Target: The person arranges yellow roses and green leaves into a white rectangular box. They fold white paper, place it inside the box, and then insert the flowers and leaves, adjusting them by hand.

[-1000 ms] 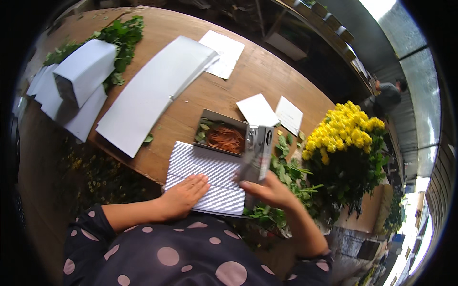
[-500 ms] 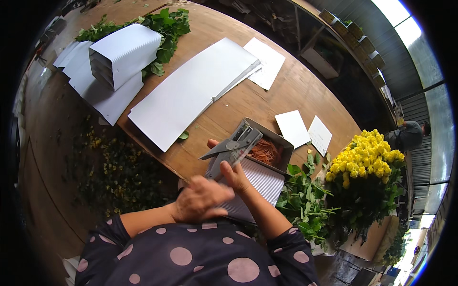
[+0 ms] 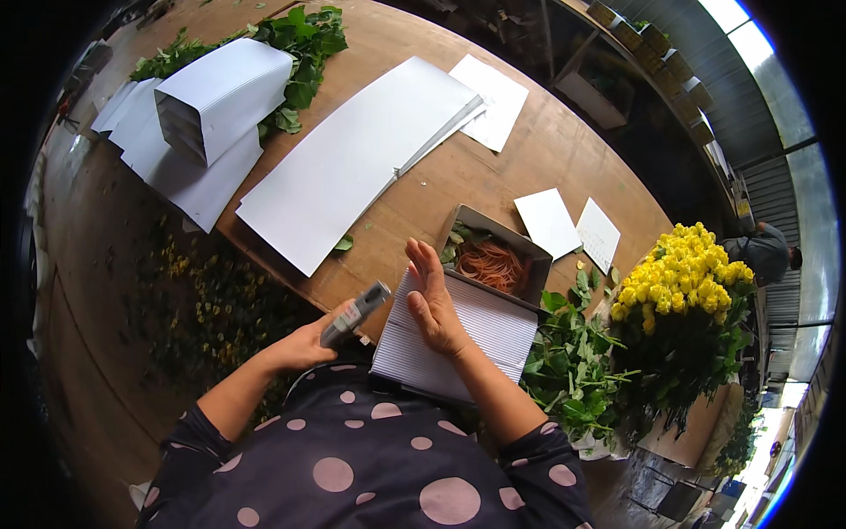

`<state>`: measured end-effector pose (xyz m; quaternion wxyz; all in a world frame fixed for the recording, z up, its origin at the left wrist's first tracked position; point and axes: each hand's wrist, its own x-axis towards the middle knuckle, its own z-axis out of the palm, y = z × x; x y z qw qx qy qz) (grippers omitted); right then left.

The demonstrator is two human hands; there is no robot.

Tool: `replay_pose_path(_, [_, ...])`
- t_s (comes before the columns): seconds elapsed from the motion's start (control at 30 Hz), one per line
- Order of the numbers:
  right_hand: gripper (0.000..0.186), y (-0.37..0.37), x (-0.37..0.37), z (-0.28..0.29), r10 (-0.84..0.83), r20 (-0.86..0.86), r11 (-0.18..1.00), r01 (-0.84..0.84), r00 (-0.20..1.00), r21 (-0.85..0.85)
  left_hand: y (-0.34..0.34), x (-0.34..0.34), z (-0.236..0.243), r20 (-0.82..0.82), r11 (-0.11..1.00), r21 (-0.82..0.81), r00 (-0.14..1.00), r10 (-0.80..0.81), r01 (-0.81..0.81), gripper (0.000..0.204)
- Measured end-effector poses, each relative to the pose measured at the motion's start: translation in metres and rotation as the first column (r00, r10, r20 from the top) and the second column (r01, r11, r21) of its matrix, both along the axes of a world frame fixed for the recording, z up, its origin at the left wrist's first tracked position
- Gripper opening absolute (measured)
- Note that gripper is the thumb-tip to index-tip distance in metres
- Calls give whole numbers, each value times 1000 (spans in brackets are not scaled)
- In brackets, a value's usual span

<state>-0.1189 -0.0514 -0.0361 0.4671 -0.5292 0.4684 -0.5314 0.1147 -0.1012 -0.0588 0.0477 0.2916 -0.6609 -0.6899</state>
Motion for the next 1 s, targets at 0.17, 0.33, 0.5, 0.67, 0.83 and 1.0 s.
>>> replay_pose_path(0.17, [70, 0, 0, 1, -37, -10, 999, 37, 999, 4, -24, -7, 34, 132, 949, 69, 940, -315, 308, 78])
replay_pose_path(0.33, [70, -2, 2, 4, -41, -7, 999, 41, 999, 7, -42, -16, 23, 353, 791, -370, 861, -366, 488, 44])
replay_pose_path(0.5, [54, -2, 1, -1, -77, 3, 994, 77, 997, -75, -47, -20, 29, 578, 681, -412, 752, -318, 605, 34])
replay_pose_path(0.67, [17, -20, 1, 29, -454, -637, 891, 327, 623, -315, -61, -2, 17, 152, 843, -293, 893, -424, 451, 52])
replay_pose_path(0.83, [32, -50, -2, 15, 11, -990, 948, 315, 142, 55, -102, -22, -6, 81, 661, 719, 919, -387, 215, 32])
replay_pose_path(1.0, [36, -55, -2, 17, 54, -981, 944, 309, 186, 111, -142, -68, -38, -53, 438, 837, 845, -532, 329, 28])
